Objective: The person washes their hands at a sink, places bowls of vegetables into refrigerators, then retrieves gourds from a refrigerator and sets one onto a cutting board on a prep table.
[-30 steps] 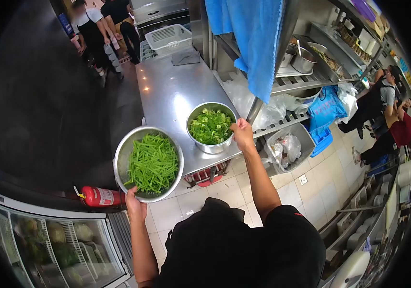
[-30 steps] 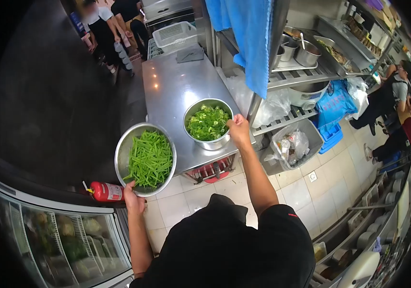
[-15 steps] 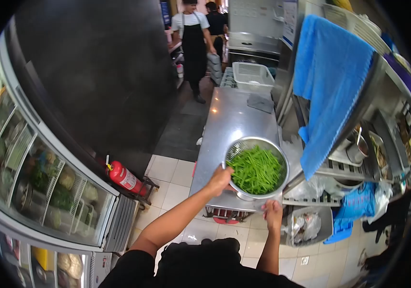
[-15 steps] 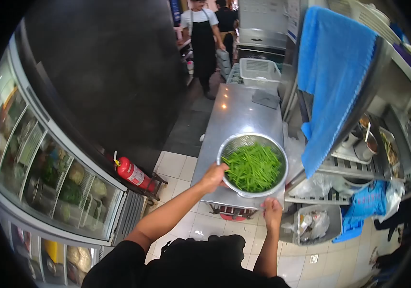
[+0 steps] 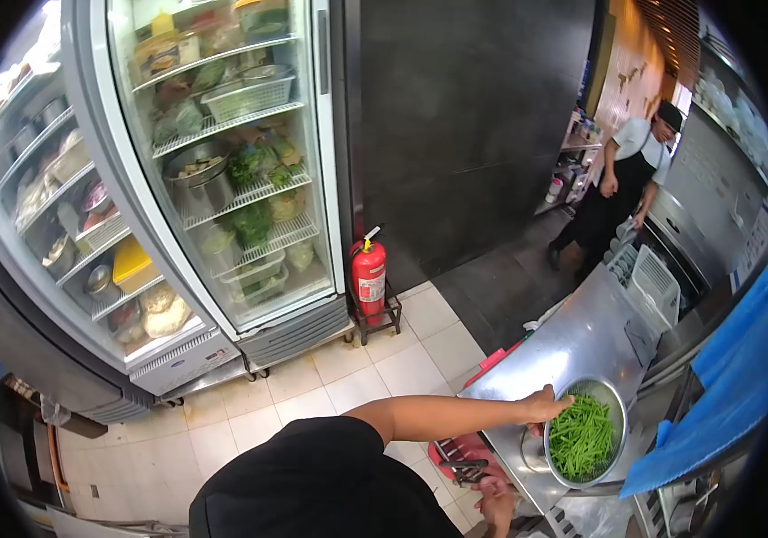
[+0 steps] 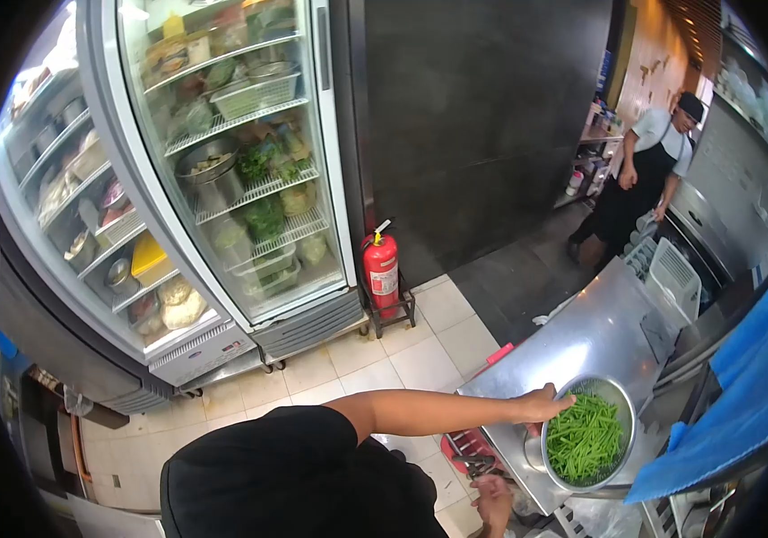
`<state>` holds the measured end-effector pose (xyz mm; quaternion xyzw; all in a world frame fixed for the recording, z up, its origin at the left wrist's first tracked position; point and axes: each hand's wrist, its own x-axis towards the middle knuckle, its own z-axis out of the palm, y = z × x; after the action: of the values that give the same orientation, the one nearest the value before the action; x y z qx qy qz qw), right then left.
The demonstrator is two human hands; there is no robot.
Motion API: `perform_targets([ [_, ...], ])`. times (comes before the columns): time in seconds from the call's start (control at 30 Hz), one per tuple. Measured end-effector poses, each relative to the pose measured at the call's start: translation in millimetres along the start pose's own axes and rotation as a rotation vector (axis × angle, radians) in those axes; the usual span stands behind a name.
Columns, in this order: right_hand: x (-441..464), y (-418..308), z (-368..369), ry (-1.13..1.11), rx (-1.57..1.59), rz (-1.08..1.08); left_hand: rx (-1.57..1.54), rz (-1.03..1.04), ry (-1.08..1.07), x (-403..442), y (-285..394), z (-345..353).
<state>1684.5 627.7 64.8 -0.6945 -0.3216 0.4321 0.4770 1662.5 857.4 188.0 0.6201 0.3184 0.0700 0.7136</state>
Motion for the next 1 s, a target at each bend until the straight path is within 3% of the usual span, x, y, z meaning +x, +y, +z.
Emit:
perform_targets([
  [0.1, 13, -14, 19, -0.265, -0.174, 0.221, 0.026, -0.062, -0.022, -20, 6, -12],
  [0.27, 46, 15, 45, -0.399, -0.445, 0.161, -0.183, 0.101, -0.043, -32, -45, -76],
  [0.33, 64, 31, 54, -0.488, -0.777, -0.022, -0.044, 0.427, 0.098, -56, -79, -120],
  [0.43, 86, 48, 72, -0.557, -0.759, 0.005, -0.08, 0.428, 0.3, -94, -171, -191],
  [0.47, 93, 50, 77, -0.582, -0.676, 0.069, 0.088, 0.301, 0.47, -109, -202, -213],
  [0.5, 98, 38, 87, -0.631, -0.741, 0.063, 0.222, 0.031, 0.591, -137, -218, -228],
  [0.53, 101, 16, 98, -0.637, -0.749, 0.051, 0.42, 0.031, 0.713, -155, -261, -244],
  [0.6, 103, -21, 115, -0.704, -0.879, -0.032, 0.192, -0.268, 0.686, -227, -266, -253],
  [0.63, 116, -4, 122, -0.693, -0.807, -0.189, 0.463, -0.229, 0.78, -236, -328, -265],
  [0.67, 117, -16, 134, -0.697, -0.814, -0.195, 0.483, -0.364, 0.734, -254, -359, -273],
  [0.73, 111, -54, 166, -0.633, -0.509, 0.186, 0.518, -0.555, 0.643, -293, -384, -275],
  [0.77, 131, -33, 172, -0.653, -0.669, -0.091, 0.44, -0.583, 0.593, -308, -395, -276],
  [0.83, 139, -41, 195, -0.65, -0.657, -0.209, 0.343, -0.623, 0.588, -329, -404, -272],
  [0.87, 139, -50, 209, -0.66, -0.638, -0.325, 0.193, -0.782, 0.5, -332, -405, -274],
  [0.93, 130, -68, 239, -0.667, -0.622, -0.218, 0.484, -0.722, 0.285, -330, -441, -285],
  [1.0, 131, -67, 274, -0.649, -0.399, -0.134, 0.527, -0.599, 0.351, -318, -472, -291],
])
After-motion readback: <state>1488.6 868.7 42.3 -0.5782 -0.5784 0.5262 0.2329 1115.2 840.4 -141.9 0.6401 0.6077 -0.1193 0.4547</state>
